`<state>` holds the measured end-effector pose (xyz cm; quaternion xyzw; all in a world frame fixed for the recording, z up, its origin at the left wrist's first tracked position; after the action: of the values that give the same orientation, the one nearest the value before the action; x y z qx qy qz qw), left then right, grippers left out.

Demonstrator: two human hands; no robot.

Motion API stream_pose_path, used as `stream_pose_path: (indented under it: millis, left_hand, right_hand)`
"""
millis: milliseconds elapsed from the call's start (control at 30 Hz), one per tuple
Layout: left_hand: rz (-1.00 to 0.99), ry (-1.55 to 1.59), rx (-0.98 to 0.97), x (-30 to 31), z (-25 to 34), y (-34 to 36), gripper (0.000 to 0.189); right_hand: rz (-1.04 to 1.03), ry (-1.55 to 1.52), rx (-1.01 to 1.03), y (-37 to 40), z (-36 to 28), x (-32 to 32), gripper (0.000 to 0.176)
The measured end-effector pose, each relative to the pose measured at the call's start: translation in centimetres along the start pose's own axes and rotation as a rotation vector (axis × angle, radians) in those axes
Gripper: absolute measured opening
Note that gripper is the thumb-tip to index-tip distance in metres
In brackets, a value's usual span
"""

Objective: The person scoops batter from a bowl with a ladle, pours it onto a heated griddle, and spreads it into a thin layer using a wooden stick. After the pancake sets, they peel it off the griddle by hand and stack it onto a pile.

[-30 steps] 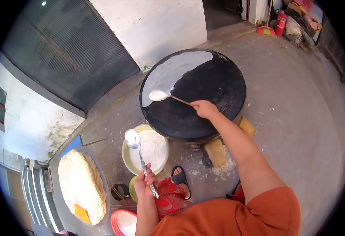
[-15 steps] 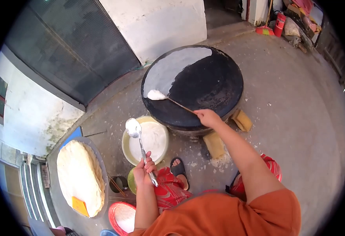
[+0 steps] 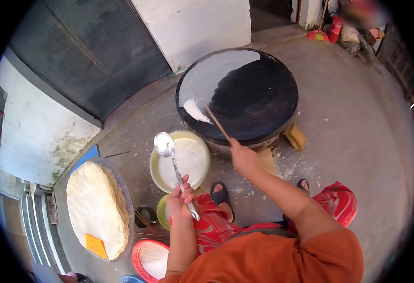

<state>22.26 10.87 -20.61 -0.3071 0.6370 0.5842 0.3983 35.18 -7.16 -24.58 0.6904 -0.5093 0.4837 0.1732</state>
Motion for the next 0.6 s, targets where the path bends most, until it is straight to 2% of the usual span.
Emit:
stream_pose_path:
  millis: [100, 233, 267, 333, 400, 500, 600]
  left_hand:
    - [0.002, -0.008, 0.0, -0.2, -0.1, 0.4, 0.034]
    - [0.018, -0.023, 0.001, -0.3, 0.0, 0.5, 0.033]
    - [0.019, -0.023, 0.004, -0.4, -0.1, 0.6, 0.033]
    - [0.003, -0.019, 0.014, -0.1, -0.1, 0.7, 0.033]
    - [-0.008, -0.023, 0.026, 0.2, 0.2, 0.8, 0.033]
    - [-0.022, -0.045, 0.022, 0.3, 0.5, 1.0, 0.033]
    - [0.005, -0.073, -0.007, 0.1, 0.3, 1.3, 0.033]
  right_hand:
    - [-0.081, 0.136, 0.119, -5.6, -3.4, -5.9, 0.05]
    - [-0.154, 0.223, 0.108, -10.2, -7.0, -9.9, 0.059]
    - [-0.188, 0.161, 0.027, -10.5, -7.3, -10.0, 0.059]
    - [-0.229, 0.108, -0.057, -9.6, -6.9, -10.1, 0.06]
    - [-0.167, 0.113, -0.124, -6.6, -5.2, -9.8, 0.063]
    - [-0.186, -0.046, -0.171, -0.8, -6.7, -4.9, 0.065]
    - [-0.101, -0.083, -0.101, -1.2, -7.8, -5.8, 0.066]
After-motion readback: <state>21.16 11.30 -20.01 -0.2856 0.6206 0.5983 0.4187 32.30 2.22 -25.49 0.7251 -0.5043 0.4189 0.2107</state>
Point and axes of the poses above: each hand's wrist, its own y-axis away from the middle knuckle, its own x-axis out of the back of the hand, z = x × y, the point moved 3 cm from there along -y, towards the middle knuckle, and after that the axes turned 11 degrees about x, right-handed, at the moved point
